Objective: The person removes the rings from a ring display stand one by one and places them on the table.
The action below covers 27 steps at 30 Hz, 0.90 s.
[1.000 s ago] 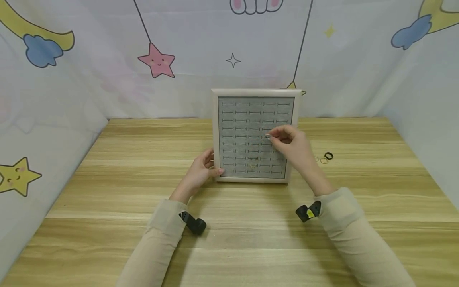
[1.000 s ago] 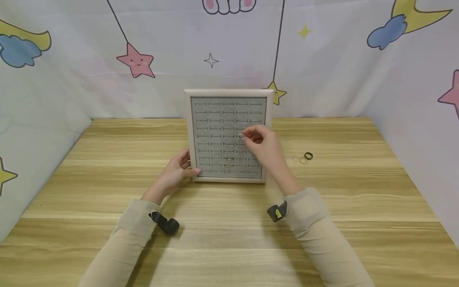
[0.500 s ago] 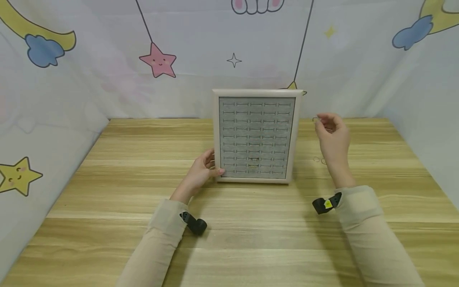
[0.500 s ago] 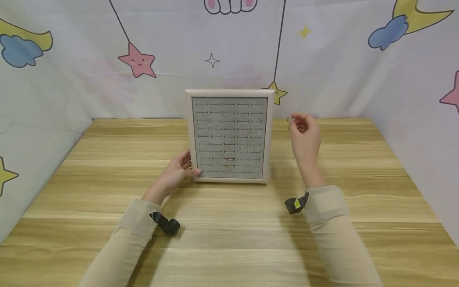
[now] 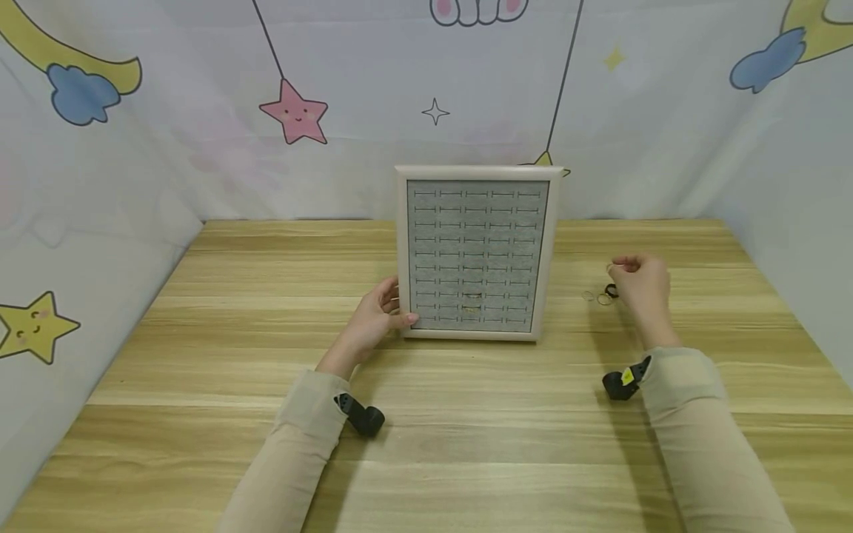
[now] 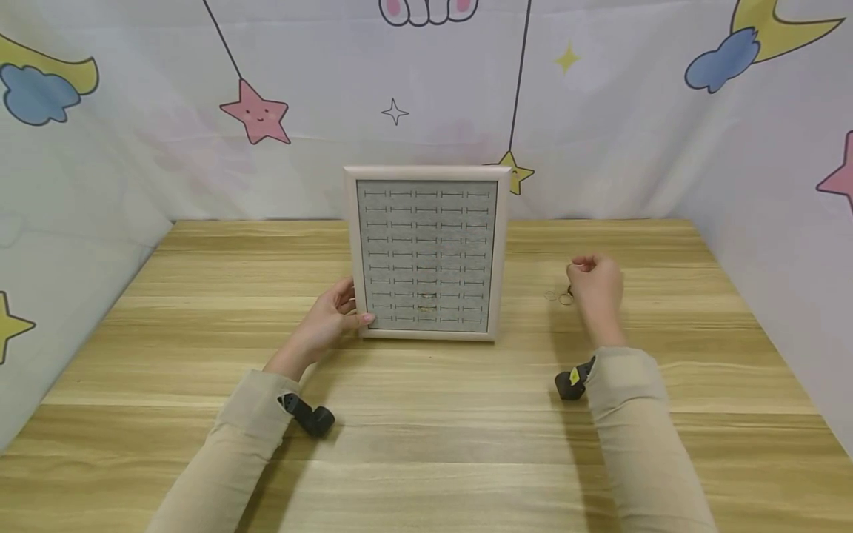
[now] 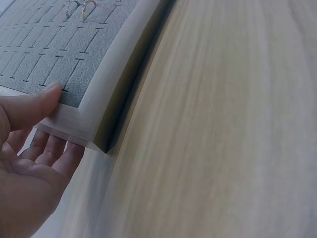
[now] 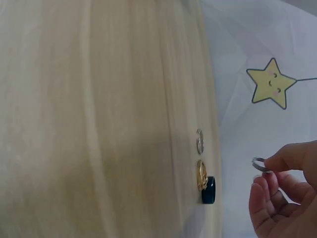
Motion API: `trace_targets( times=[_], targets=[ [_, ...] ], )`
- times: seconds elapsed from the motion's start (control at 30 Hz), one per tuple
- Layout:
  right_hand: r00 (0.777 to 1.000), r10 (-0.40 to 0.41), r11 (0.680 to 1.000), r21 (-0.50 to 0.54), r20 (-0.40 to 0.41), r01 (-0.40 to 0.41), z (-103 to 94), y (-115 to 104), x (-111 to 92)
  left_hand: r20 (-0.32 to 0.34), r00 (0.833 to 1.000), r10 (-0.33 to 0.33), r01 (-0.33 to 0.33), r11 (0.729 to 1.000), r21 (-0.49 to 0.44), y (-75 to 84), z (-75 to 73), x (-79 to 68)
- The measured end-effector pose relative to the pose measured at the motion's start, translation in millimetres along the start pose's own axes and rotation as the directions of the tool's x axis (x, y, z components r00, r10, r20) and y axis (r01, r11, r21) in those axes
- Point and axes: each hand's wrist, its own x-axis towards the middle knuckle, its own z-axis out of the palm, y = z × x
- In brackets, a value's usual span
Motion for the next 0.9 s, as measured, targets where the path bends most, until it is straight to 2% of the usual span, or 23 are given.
trace_targets(
  times=[0.13, 0.27, 0.37, 0.67, 0.9],
  targets=[
    [0.996, 0.017, 0.999, -0.050, 0.090, -0.013, 0.2, 8, 0, -0.001, 1.000, -0.003, 0.003, 1.000, 0.002, 0.2, 0.1, 0.1],
    [0.982, 0.053, 0.994, -0.105, 0.182, -0.034, 0.3, 16, 3, -0.004, 1.000, -0.006, 0.006, 1.000, 0.000, -0.5, 0.1, 0.4],
    [0.972, 0.083, 0.987, -0.156, 0.221, -0.049, 0.7, 20, 5, -0.004, 1.000, -0.004, 0.004, 1.000, 0.005, -0.9, 0.1, 0.3],
    [0.975, 0.068, 0.979, -0.202, 0.213, -0.024, 2.8, 21, 6, -0.005, 1.000, -0.001, 0.001, 1.000, 0.012, -0.4, 0.4, -0.5],
    [0.980, 0.086, 0.976, -0.212, 0.180, -0.047, -1.5, 22, 6, -0.005, 1.000, -0.004, 0.004, 1.000, 0.011, -1.7, 0.1, 0.2]
  ],
)
